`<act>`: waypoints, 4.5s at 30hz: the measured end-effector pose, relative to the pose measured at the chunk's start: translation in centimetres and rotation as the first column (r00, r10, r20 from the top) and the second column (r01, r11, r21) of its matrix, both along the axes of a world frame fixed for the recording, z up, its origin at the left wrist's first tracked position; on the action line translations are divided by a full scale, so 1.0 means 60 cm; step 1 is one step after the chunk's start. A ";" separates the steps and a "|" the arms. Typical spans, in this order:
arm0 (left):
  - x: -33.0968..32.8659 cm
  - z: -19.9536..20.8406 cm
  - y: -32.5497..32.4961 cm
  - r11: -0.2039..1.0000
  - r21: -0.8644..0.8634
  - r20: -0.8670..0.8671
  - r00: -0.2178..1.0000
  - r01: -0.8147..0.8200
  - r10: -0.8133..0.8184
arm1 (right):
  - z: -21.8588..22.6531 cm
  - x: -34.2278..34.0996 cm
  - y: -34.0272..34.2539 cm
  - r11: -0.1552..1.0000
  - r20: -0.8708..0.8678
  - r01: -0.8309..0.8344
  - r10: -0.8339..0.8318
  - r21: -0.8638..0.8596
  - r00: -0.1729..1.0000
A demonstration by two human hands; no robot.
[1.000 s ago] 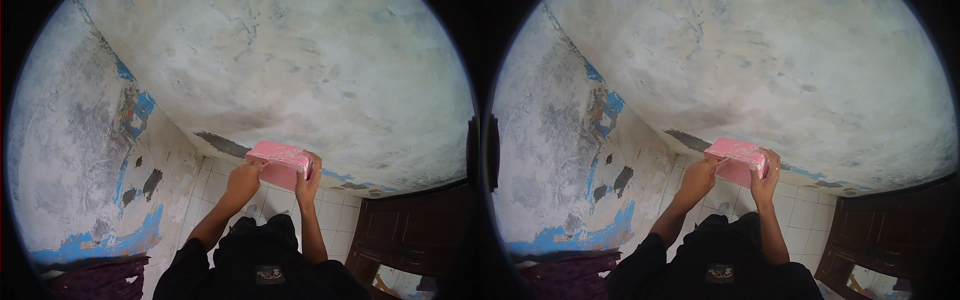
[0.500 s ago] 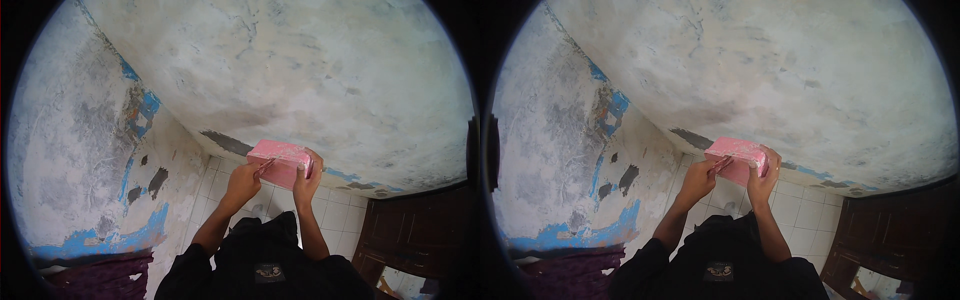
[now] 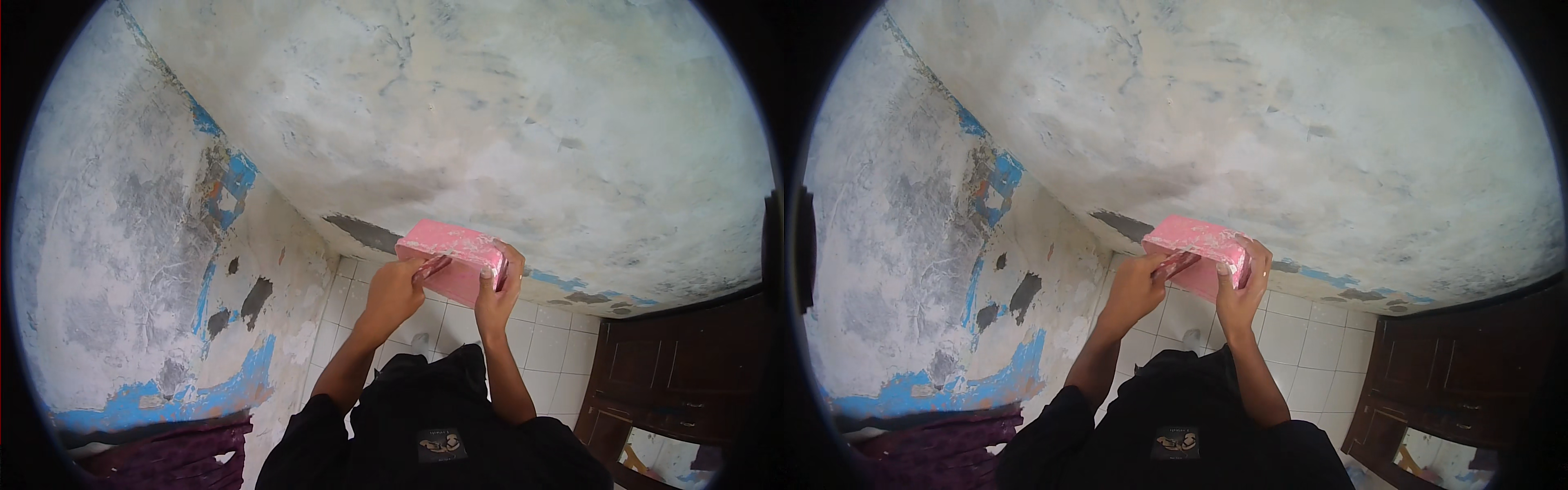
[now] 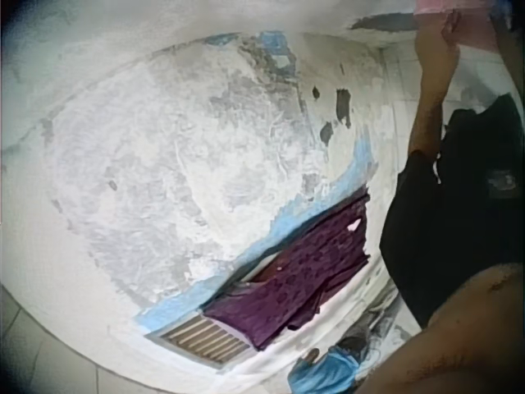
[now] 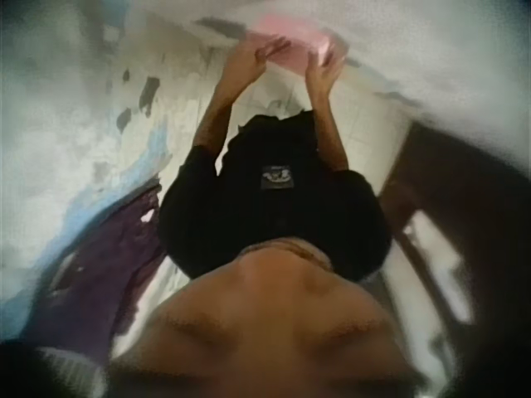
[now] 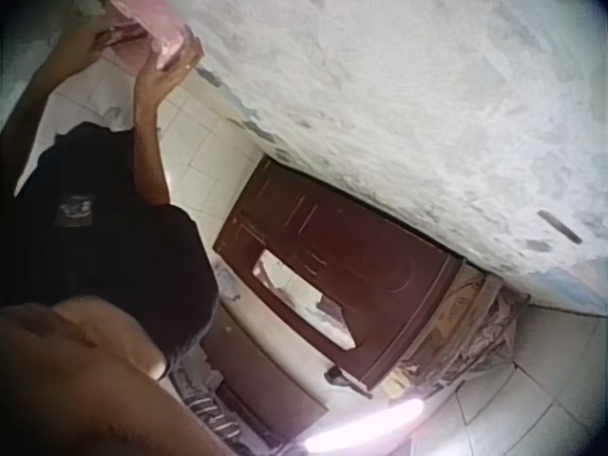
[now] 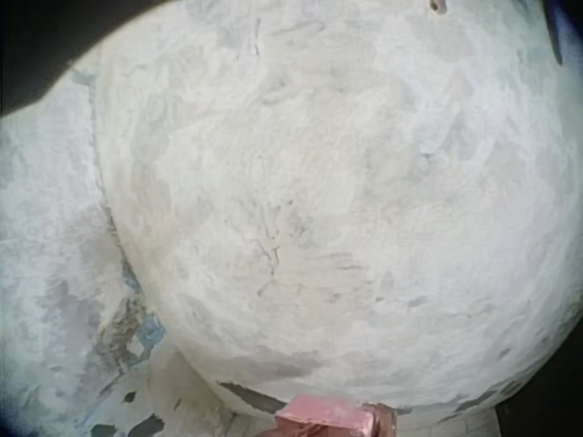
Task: The person applies wall putty to a damaged wall using a putty knife, scraping the putty from a tray onto the wall.
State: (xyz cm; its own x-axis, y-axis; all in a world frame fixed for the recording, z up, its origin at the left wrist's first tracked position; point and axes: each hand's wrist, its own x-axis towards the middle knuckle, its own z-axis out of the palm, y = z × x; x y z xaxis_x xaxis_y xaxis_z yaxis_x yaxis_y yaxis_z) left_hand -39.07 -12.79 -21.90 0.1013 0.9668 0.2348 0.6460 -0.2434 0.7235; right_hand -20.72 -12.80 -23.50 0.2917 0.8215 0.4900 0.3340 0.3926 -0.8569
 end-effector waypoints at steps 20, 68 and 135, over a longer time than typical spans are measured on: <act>-0.038 -0.001 0.007 0.944 -0.236 0.440 0.892 0.230 -0.107 | 0.011 0.060 0.023 0.991 0.056 -0.080 0.087 -0.109 0.995; -0.174 -0.282 0.272 0.782 0.216 0.633 0.693 -0.585 0.344 | -0.131 -0.034 0.078 0.877 0.175 0.222 -0.160 -0.427 0.971; -0.183 -0.336 0.305 0.723 0.436 0.403 0.835 -0.536 0.375 | -0.123 -0.071 0.044 0.878 0.317 0.245 -0.114 -0.412 0.942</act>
State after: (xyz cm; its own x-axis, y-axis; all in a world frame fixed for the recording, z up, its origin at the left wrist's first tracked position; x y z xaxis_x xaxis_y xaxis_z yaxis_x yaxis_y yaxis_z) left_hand -50.07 5.52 -42.04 -0.4636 0.6012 0.6509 0.5768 -0.3529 0.7368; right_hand -24.96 -10.15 -30.89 0.3624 0.9160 0.1724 0.6087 -0.0924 -0.7880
